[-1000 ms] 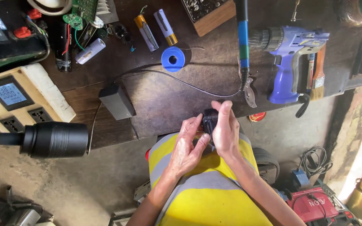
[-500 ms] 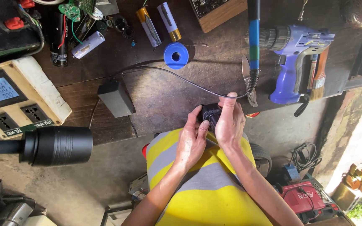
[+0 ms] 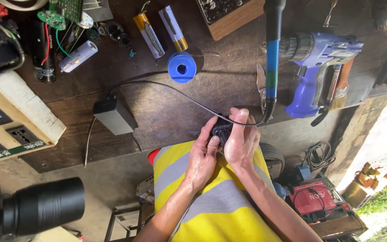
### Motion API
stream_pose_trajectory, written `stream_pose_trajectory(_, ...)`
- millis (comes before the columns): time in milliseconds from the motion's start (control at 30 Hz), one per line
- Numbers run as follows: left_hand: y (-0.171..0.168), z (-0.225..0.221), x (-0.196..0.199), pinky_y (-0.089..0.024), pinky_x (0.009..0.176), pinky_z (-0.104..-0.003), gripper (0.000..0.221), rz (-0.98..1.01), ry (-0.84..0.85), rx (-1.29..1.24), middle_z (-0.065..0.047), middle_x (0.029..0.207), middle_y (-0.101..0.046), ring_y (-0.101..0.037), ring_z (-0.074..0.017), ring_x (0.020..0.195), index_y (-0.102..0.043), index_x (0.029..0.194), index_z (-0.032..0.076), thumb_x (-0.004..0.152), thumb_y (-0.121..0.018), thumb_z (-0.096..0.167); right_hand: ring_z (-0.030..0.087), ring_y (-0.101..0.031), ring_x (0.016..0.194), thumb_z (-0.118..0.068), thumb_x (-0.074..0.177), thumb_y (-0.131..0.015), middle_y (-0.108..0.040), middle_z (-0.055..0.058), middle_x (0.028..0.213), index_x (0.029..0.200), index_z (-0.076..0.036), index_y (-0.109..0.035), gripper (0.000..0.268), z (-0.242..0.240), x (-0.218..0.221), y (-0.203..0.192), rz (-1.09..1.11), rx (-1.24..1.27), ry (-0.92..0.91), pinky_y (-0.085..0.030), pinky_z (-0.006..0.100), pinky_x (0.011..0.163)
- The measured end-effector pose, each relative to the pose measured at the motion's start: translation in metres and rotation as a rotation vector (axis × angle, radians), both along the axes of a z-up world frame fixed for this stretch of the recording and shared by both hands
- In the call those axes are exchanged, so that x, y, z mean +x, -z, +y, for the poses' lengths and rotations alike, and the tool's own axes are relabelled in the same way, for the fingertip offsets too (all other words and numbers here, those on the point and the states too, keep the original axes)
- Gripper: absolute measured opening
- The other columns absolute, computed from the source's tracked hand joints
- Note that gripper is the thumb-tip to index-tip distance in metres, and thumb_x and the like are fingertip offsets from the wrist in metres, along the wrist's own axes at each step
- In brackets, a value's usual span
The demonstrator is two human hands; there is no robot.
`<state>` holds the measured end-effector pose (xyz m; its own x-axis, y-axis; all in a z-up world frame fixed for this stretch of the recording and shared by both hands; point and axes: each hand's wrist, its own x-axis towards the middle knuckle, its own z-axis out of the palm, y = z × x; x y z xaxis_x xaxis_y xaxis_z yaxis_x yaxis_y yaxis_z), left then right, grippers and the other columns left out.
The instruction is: Inspecting electronic components and assembling a battery pack into its plastic housing at a repair bench.
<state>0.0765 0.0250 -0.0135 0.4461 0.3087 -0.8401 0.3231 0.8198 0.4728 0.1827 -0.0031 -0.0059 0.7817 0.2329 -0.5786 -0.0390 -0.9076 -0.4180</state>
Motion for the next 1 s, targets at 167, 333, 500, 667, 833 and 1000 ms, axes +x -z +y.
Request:
stream_pose_trajectory(167,0.008,-0.003,-0.002,-0.059,0.098,-0.041,0.051,-0.023,-0.049,-0.022,-0.011,0.137,-0.054,-0.054,-0.0195,0.114,-0.042,0.158,0.017,0.107,-0.043,0.01,0.036,-0.069,0.105,-0.05,0.109,-0.028,-0.072,0.013,0.097,0.114,-0.011,-0.076,0.063,0.0,-0.001,0.0,-0.013,0.027,-0.032,-0.05,0.045,0.099)
stream_pose_trajectory(333,0.001,-0.002,-0.004,-0.058,0.098,-0.039,0.053,-0.046,0.018,0.038,-0.01,0.141,-0.052,-0.053,-0.0211,0.116,-0.038,0.16,0.019,0.108,-0.041,0.011,0.04,-0.067,0.109,-0.05,0.108,-0.024,-0.071,0.018,0.102,0.119,-0.009,-0.073,0.065,0.009,0.002,-0.012,0.065,0.05,0.012,-0.047,0.048,0.102)
stream_pose_trajectory(500,-0.005,0.011,-0.004,-0.059,0.097,-0.038,0.054,-0.111,-0.009,-0.005,-0.013,0.127,-0.057,-0.056,-0.019,0.107,-0.036,0.161,0.019,0.108,-0.041,0.011,0.019,-0.056,0.092,-0.061,0.099,-0.035,-0.066,0.005,0.105,0.128,-0.012,-0.072,0.068,-0.002,0.003,-0.006,0.367,0.26,0.537,-0.046,0.028,0.085)
stream_pose_trajectory(667,0.002,0.01,-0.023,-0.062,0.09,-0.039,0.067,-0.168,0.01,-0.007,-0.019,0.114,-0.063,-0.064,-0.0229,0.096,-0.032,0.163,0.015,0.1,-0.054,0.008,0.024,-0.057,0.111,-0.073,0.099,-0.021,-0.06,0.01,0.129,0.134,-0.003,-0.069,0.091,-0.033,0.005,-0.008,0.621,0.597,0.47,-0.045,0.036,0.107)
stream_pose_trajectory(833,-0.015,0.014,-0.025,-0.062,0.089,-0.042,0.102,-0.244,-0.033,0.045,-0.025,0.124,-0.057,-0.066,-0.0271,0.099,-0.02,0.165,0.01,0.08,-0.076,0.017,0.02,-0.052,0.117,-0.042,0.109,-0.035,-0.056,0.012,0.135,0.133,0.003,-0.068,0.061,-0.04,-0.001,-0.009,0.513,0.702,0.216,-0.043,0.031,0.105)
stream_pose_trajectory(1000,-0.01,0.013,-0.037,-0.063,0.085,-0.035,0.09,-0.219,-0.021,0.213,-0.022,0.124,-0.064,-0.07,-0.0218,0.099,-0.029,0.162,0.007,0.087,-0.078,0.009,0.02,-0.05,0.116,-0.026,0.107,-0.049,-0.056,0.015,0.129,0.123,0.003,-0.073,0.041,-0.049,-0.002,-0.016,0.423,0.699,0.053,-0.047,0.03,0.098)
